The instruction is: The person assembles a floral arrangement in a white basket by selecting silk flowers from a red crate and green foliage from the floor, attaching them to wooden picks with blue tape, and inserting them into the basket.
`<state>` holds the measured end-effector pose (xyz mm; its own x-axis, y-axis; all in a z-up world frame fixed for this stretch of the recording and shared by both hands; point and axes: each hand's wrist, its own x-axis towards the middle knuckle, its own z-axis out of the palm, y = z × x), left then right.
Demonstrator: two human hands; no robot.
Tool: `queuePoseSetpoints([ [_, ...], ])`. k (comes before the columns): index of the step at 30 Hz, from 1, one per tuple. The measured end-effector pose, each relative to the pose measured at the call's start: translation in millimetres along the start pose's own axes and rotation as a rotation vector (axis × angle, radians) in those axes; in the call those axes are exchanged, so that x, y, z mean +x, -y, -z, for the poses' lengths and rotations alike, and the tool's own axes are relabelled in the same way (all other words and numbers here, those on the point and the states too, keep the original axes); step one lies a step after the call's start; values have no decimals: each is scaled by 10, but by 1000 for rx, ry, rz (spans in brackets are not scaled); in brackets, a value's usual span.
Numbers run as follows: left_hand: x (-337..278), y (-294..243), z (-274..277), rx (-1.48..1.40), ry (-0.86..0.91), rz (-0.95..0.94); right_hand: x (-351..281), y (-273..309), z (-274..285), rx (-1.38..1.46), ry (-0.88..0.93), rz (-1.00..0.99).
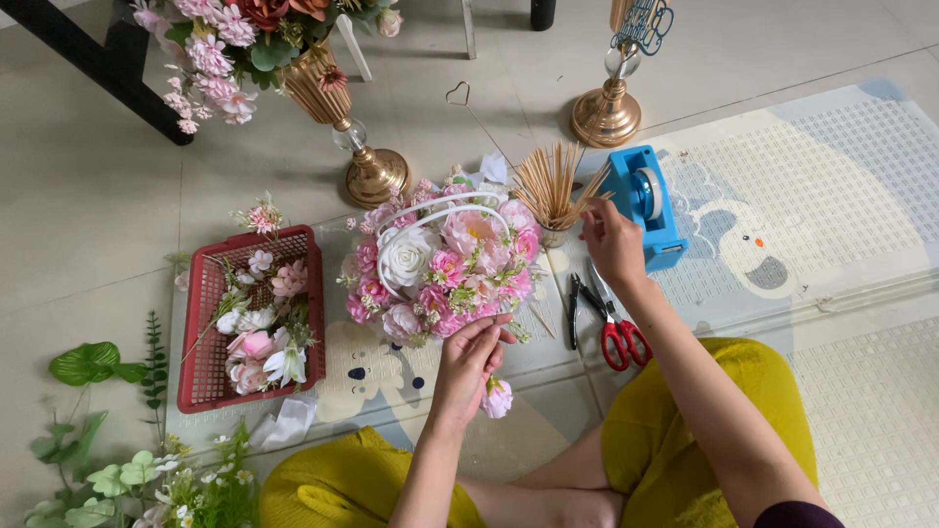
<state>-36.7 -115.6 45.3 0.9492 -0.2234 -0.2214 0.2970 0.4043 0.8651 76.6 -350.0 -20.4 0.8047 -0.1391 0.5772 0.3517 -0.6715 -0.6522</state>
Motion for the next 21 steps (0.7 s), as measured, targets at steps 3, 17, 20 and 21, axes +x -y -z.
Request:
queuePoseSetpoints([
  [3, 18, 30, 24, 13, 18, 12, 60, 116, 17, 13, 35, -13],
  [17, 48, 54, 71, -61, 7, 118, 381, -876, -139, -31, 433, -517],
  [20, 56, 52, 67, -63, 8, 115, 390, -947, -203, -60, 519, -344],
  [21, 58, 55, 68, -72, 11, 112, 388, -928, -207, -50, 527, -264],
])
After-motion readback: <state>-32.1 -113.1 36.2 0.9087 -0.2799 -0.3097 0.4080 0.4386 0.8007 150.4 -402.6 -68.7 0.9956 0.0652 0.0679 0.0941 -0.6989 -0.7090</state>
